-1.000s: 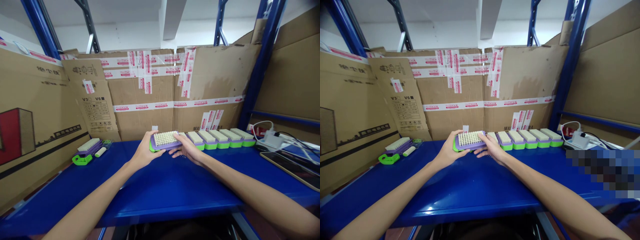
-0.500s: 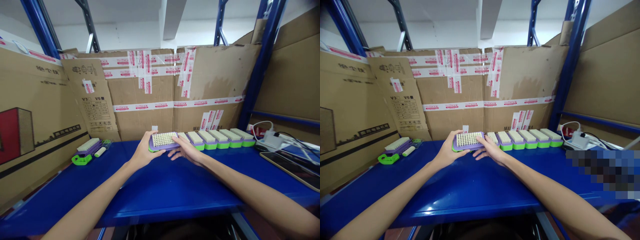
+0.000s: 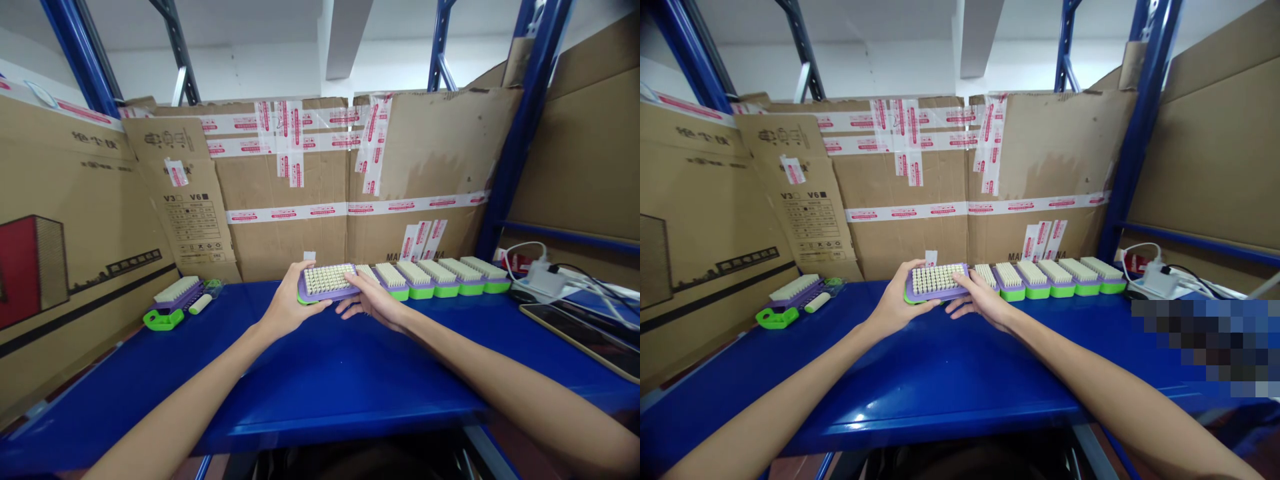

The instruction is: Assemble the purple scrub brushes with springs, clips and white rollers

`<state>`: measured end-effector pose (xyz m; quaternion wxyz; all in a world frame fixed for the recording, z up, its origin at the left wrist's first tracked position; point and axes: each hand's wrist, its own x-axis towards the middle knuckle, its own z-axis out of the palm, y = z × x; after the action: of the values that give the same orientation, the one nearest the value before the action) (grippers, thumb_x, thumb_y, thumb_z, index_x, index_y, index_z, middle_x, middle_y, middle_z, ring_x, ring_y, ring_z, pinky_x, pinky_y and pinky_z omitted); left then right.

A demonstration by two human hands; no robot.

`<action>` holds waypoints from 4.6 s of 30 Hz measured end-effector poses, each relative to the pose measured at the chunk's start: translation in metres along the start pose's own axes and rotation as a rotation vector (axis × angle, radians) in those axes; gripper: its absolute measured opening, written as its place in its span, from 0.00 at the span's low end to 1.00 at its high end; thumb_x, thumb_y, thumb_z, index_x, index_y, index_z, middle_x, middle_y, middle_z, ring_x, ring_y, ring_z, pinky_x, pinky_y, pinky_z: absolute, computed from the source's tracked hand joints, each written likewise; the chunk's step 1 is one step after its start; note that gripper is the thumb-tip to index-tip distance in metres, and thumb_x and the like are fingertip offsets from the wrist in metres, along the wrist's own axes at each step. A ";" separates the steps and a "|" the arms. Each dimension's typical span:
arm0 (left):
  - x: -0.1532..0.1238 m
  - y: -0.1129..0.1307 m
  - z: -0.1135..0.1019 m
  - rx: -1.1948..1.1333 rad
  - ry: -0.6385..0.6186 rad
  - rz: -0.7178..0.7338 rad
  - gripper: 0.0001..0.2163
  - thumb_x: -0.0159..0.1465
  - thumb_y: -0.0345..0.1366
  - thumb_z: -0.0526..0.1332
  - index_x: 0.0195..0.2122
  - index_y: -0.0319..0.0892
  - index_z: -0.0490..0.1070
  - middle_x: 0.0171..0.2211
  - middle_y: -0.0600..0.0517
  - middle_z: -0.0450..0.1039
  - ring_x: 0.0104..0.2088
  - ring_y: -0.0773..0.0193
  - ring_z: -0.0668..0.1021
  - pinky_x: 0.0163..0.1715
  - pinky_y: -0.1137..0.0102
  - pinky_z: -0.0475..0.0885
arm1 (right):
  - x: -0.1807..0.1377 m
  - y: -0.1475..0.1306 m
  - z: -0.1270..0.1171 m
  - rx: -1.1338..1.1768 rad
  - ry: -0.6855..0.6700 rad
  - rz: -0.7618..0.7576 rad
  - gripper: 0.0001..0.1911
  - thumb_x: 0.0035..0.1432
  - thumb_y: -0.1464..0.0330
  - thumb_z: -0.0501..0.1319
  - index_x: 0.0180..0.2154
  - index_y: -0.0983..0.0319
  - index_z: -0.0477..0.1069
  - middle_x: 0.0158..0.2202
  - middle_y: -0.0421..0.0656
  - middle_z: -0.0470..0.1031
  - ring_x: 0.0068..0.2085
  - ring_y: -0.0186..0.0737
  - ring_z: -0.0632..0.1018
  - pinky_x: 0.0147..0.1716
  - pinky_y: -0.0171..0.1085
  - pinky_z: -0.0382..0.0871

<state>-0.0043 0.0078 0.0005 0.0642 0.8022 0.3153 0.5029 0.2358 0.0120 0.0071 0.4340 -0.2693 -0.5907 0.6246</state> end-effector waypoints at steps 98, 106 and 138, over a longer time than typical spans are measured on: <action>-0.008 0.010 0.013 -0.438 -0.315 -0.315 0.36 0.62 0.49 0.77 0.61 0.46 0.55 0.61 0.38 0.71 0.58 0.46 0.80 0.57 0.49 0.76 | -0.011 0.008 0.000 -0.829 0.128 -0.622 0.31 0.67 0.55 0.69 0.64 0.55 0.63 0.57 0.50 0.70 0.40 0.44 0.76 0.37 0.46 0.76; -0.003 0.015 0.009 -0.339 -0.119 -0.160 0.25 0.76 0.61 0.53 0.60 0.46 0.63 0.54 0.43 0.74 0.56 0.52 0.77 0.57 0.57 0.73 | -0.008 0.009 -0.003 -0.832 0.182 -0.673 0.19 0.78 0.55 0.54 0.63 0.54 0.65 0.54 0.49 0.70 0.41 0.45 0.76 0.42 0.49 0.77; -0.001 0.010 0.007 -0.258 -0.063 -0.163 0.10 0.78 0.44 0.52 0.53 0.46 0.64 0.49 0.48 0.72 0.47 0.58 0.76 0.50 0.62 0.71 | -0.006 0.008 -0.004 -0.811 0.232 -0.613 0.13 0.78 0.54 0.53 0.51 0.55 0.67 0.43 0.46 0.74 0.39 0.45 0.78 0.35 0.43 0.74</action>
<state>0.0059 0.0011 -0.0001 0.2171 0.7744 0.3098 0.5071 0.2398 0.0098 -0.0025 0.5203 -0.2981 -0.7849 0.1561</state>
